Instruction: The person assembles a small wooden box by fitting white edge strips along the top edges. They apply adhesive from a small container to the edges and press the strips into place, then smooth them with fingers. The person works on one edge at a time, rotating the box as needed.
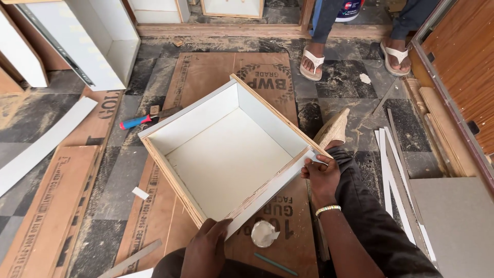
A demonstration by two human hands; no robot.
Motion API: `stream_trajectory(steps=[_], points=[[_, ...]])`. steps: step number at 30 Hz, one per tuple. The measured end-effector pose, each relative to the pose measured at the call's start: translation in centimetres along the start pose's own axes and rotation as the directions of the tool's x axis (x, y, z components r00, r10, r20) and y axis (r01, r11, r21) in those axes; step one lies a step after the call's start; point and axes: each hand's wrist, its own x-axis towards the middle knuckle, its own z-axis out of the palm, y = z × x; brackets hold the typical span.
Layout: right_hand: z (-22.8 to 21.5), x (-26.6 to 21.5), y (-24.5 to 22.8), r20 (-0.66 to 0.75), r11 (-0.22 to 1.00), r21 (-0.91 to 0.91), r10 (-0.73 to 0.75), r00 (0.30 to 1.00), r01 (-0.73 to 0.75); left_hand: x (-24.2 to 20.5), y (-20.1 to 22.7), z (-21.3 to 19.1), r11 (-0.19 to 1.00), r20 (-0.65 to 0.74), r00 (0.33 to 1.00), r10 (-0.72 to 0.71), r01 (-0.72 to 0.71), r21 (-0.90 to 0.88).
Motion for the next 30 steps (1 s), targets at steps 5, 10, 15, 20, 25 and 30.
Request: stream_trajectory(steps=[5, 10, 15, 20, 25, 30], points=[[1.5, 1.1, -1.0, -0.061, 0.993, -0.115, -0.016, 0.998, 0.009, 1.7, 1.4, 0.0, 0.995, 0.047, 0.999, 0.003, -0.008, 0.102], [1.2, 2.7, 0.3, -0.056, 0.986, -0.161, -0.048, 0.997, 0.038, 2.9, 0.8, 0.6, 0.993, 0.063, 0.998, 0.016, -0.023, 0.115], [1.6, 2.6, -0.5, -0.058, 0.967, -0.253, -0.054, 0.997, 0.037, 3.7, 1.9, -0.4, 0.988, 0.105, 0.993, -0.046, 0.03, 0.152], [1.5, 2.3, -0.7, -0.038, 0.895, -0.434, -0.127, 0.991, 0.098, 3.7, 1.7, -0.8, 0.99, 0.106, 0.994, -0.011, -0.005, 0.144], [0.5, 2.9, -0.5, -0.008, 0.751, -0.622, -0.29, 0.957, 0.223, 3.9, 1.8, -0.7, 0.986, 0.088, 0.996, 0.018, -0.032, 0.161], [-0.3, 2.8, -2.7, 0.115, 0.636, -0.708, -0.324, 0.939, 0.306, 3.9, 1.4, -0.5, 0.977, 0.068, 0.995, 0.073, -0.085, 0.196]])
